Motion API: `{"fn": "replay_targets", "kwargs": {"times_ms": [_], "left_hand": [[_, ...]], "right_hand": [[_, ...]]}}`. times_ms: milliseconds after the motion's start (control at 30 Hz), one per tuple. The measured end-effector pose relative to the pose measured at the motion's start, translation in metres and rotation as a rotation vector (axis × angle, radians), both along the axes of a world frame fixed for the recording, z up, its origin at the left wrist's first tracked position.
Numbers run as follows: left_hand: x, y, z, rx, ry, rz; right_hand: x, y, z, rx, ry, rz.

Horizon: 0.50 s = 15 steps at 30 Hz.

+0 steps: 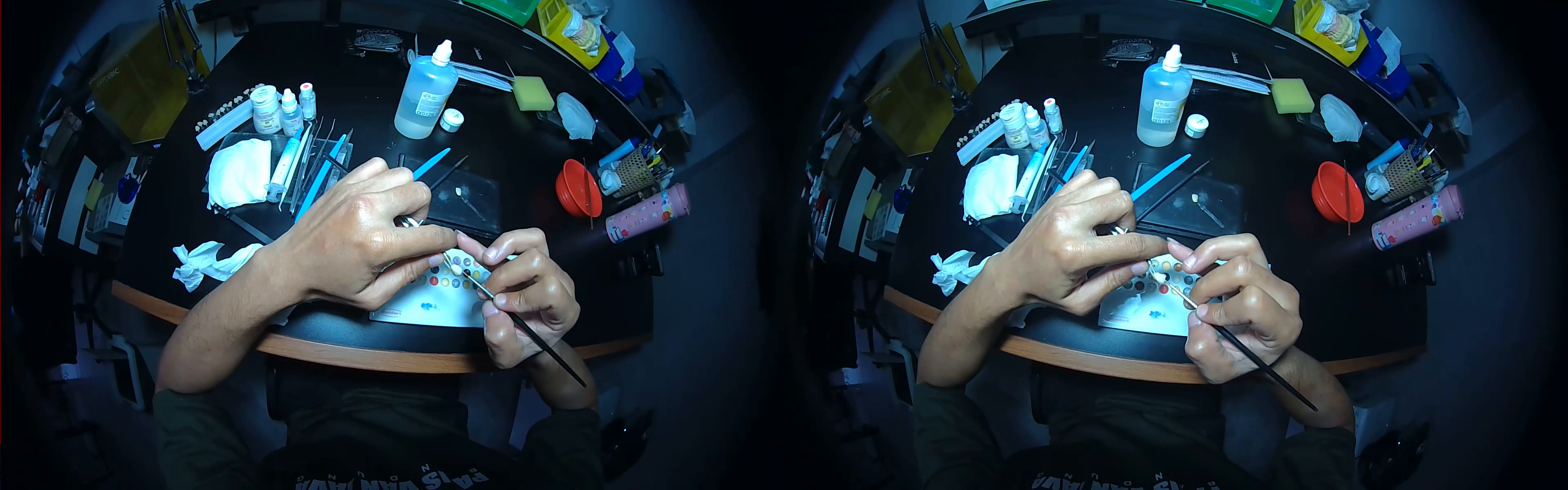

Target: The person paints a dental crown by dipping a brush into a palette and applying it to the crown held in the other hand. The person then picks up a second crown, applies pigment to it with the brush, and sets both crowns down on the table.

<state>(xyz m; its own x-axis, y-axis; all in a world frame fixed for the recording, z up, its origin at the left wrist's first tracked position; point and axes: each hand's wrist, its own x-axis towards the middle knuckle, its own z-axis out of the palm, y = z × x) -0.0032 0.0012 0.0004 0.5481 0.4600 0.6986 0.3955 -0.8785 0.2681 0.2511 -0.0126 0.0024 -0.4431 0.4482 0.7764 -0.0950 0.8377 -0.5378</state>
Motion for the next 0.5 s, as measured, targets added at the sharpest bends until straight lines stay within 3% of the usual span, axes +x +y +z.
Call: {"fn": "replay_targets", "kwargs": {"times_ms": [500], "left_hand": [[-0.0002, -0.0007, 0.0011, -0.011, 0.015, 0.010]], "right_hand": [[-0.0001, -0.0005, 0.0012, -0.012, -0.006, 0.015]]}}
